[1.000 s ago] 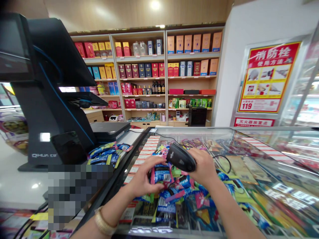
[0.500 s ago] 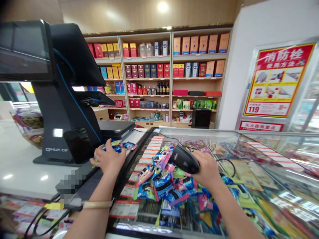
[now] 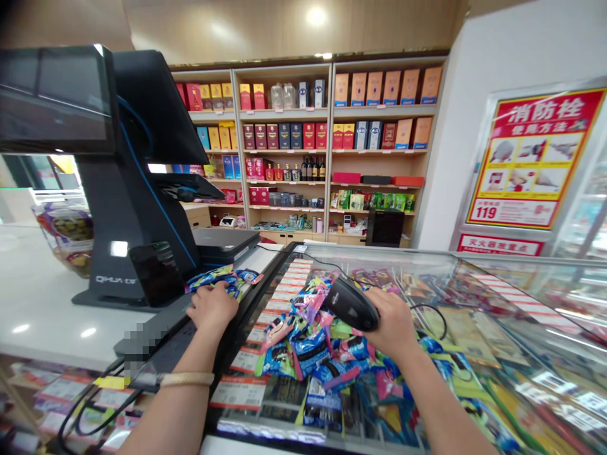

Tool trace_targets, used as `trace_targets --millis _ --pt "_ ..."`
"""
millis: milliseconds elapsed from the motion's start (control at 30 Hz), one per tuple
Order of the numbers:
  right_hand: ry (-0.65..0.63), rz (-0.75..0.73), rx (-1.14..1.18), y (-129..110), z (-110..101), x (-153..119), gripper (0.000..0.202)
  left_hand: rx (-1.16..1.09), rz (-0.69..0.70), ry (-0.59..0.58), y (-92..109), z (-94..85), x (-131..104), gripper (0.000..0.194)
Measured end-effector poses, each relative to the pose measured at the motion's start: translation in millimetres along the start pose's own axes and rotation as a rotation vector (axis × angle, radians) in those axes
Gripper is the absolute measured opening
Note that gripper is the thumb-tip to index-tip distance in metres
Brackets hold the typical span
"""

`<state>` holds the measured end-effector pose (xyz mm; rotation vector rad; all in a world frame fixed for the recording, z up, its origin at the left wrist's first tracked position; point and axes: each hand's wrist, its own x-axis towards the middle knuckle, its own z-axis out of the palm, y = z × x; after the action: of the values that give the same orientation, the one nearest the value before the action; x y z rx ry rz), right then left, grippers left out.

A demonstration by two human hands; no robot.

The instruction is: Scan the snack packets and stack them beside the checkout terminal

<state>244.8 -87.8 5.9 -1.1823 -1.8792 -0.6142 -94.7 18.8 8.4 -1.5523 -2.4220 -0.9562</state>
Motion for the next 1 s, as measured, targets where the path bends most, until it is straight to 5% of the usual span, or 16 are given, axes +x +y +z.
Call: trace_targets --millis 167,300,433,500,600,800,1000 --pt "0.008 -0.010 -0.005 -1.3 -1.8 1.3 0.015 -0.228 0.053 0.080 3.7 -6.2 0.4 0.028" --pt "0.015 -0.022 -0.003 -1.1 -2.8 2.3 0.014 -0.667 0.151 0.143 15.3 -4.5 -0.4 0.023" --pt "0.032 -0.015 -0.002 -3.1 -4.9 4.3 0.014 -1.298 -0.072 -0.089 31.6 7.7 -10.1 0.032" --pt "0.037 -0.015 0.000 -4.1 -5.9 4.9 0.015 -1.425 -0.110 -0.273 36.7 14.4 -16.5 0.035" --pt "0.037 -0.028 0.006 -4.2 -6.6 4.6 0.016 -1.218 0.041 -0.470 37.5 20.5 -22.6 0.033" --pt "0.018 -0.017 0.010 -2.9 -6.7 3.6 0.016 -0.536 0.344 -0.521 26.9 23.1 -22.9 0.039" --pt "0.026 -0.046 0.010 -4.9 -7.5 5.7 0.016 -0.370 0.423 -0.636 23.3 31.7 -23.8 0.058"
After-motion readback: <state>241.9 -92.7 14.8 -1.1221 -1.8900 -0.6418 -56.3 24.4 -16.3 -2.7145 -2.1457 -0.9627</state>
